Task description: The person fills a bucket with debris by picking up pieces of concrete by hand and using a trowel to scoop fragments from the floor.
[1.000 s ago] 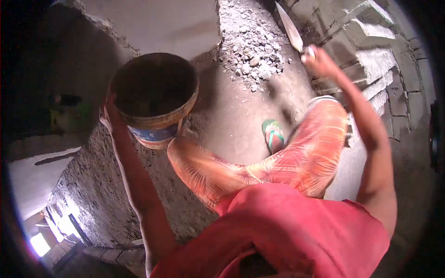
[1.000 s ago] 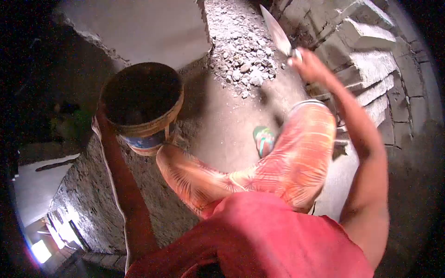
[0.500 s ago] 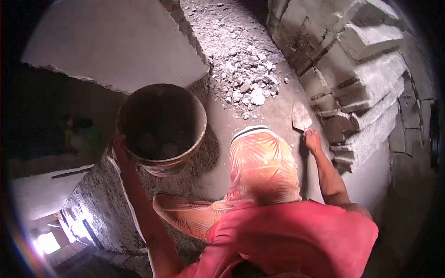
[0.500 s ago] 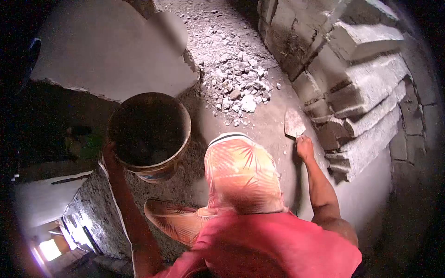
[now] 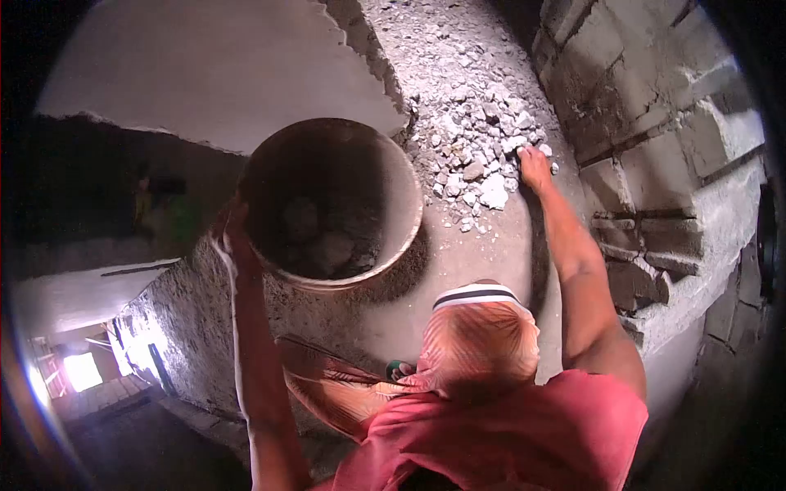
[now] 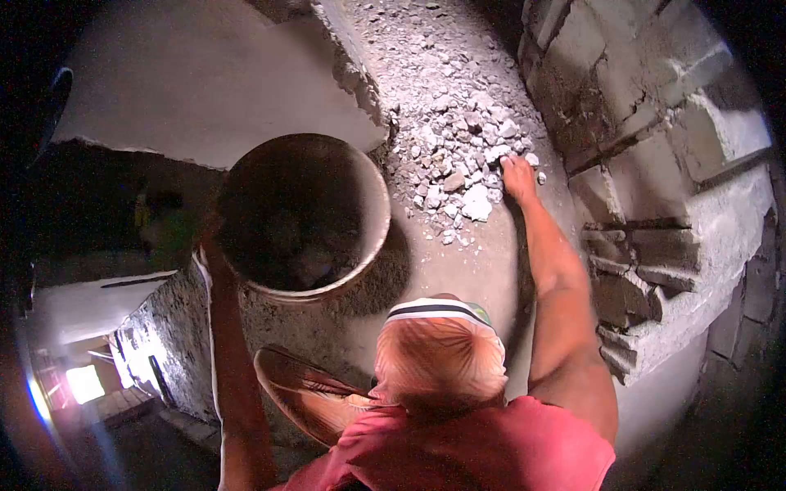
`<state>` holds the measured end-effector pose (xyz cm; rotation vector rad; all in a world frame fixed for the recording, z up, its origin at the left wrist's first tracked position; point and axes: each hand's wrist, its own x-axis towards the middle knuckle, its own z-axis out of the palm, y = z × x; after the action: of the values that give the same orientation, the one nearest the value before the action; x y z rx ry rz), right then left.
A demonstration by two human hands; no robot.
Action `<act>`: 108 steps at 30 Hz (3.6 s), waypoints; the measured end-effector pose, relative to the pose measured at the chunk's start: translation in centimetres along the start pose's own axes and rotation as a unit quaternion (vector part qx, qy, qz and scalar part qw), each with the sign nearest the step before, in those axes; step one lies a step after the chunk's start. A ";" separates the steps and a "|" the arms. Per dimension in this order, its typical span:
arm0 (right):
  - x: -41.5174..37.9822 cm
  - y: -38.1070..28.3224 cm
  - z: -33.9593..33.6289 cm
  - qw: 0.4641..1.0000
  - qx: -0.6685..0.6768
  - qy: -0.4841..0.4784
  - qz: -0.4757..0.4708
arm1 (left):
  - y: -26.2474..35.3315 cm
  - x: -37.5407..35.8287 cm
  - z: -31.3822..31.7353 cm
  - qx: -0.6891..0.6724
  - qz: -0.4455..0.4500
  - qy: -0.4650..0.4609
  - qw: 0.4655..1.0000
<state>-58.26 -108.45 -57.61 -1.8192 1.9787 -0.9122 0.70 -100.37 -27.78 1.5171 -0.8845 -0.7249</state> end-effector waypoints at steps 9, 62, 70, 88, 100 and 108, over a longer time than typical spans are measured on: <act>-1.9 1.4 -1.1 0.992 0.107 -0.008 0.062 | 4.0 -3.6 6.3 0.046 0.024 -0.003 0.999; 0.6 -4.2 3.6 0.996 0.081 -0.043 -0.001 | 4.0 -2.1 6.7 0.069 0.056 -0.038 0.995; -0.8 -3.9 1.8 0.998 0.061 -0.020 -0.028 | 2.9 -1.6 6.7 0.080 0.084 -0.006 0.993; -0.9 -24.0 -18.4 0.979 -0.016 -0.202 -0.014 | 5.5 -5.4 10.7 0.200 0.032 0.028 0.979; -16.5 -21.9 -18.1 0.955 0.137 -0.143 0.220 | 5.7 -5.8 6.7 0.055 -0.010 0.032 0.998; -25.9 -12.3 -9.3 0.961 0.075 -0.159 0.211 | 3.6 -3.7 2.4 0.027 0.011 0.037 0.999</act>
<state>-50.43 -80.96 -47.87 -1.2909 1.9210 -0.5748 -3.68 -98.57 -24.68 1.5696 -0.8691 -0.6301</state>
